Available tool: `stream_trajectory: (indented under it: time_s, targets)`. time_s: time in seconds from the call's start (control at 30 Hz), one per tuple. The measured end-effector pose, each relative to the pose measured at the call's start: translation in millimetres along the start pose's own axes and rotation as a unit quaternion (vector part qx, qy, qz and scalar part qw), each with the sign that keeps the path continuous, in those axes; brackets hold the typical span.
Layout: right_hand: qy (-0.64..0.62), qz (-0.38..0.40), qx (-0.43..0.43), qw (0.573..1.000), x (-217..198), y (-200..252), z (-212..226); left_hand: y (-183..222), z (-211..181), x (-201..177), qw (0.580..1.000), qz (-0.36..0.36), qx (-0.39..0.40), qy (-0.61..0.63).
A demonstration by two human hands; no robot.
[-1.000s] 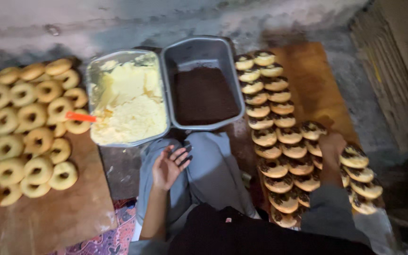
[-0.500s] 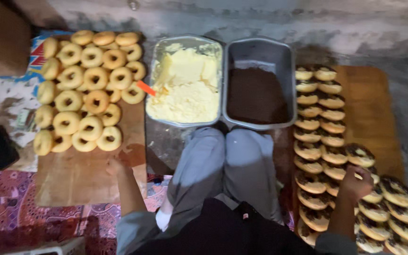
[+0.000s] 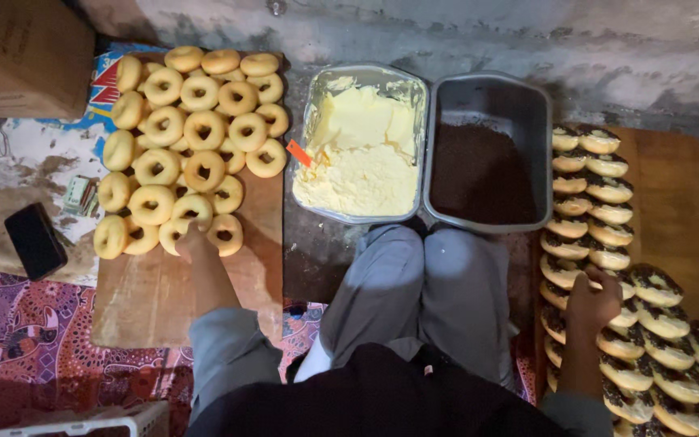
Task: The person repeatedly picks up plain donuts, dips the top into a pale yellow cream, then rolls the cream-coated surface in a dark crumb topping, and places the finished donut on a wooden board. The process is repeated for many donuts.
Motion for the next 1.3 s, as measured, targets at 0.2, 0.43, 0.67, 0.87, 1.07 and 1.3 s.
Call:
stream_trajectory:
  time_s: [0.2, 0.43, 0.67, 0.87, 1.07, 1.3]
  targets:
    - [-0.064, 0.037, 0.060, 0.995, 13, 4, 13, 3, 19, -17, 0.990, -0.104, 0.028, 0.091]
    - [-0.129, 0.067, 0.168, 0.975, 33, 17, 25, 21, 54, -28, 0.971, 0.004, 0.119, -0.207]
    - [-0.224, 0.159, 0.052, 0.960, 65, 47, 113, 113, 64, -1, 0.946, 0.305, 0.100, 0.046]
    - [-0.505, 0.505, 0.042, 0.699, 94, 113, 221, 326, 117, -47, 0.865, 0.493, -0.079, 0.041]
    - [-0.485, 0.461, 0.119, 0.734, 103, 109, 228, 388, 116, -85, 0.820, 0.499, -0.246, 0.132]
    - [-0.465, 0.502, -0.170, 0.709, 41, 118, 278, 372, 114, -69, 0.795, 0.502, -0.236, 0.247]
Point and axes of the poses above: each hand's wrist, its own y-axis away from the middle knuckle, its own x-axis out of the palm, z = x × y, the point moved 1 cm from there along -y, towards the middle knuckle, and after that the axes turned 5 degrees about -z, right-handed, at the moved point
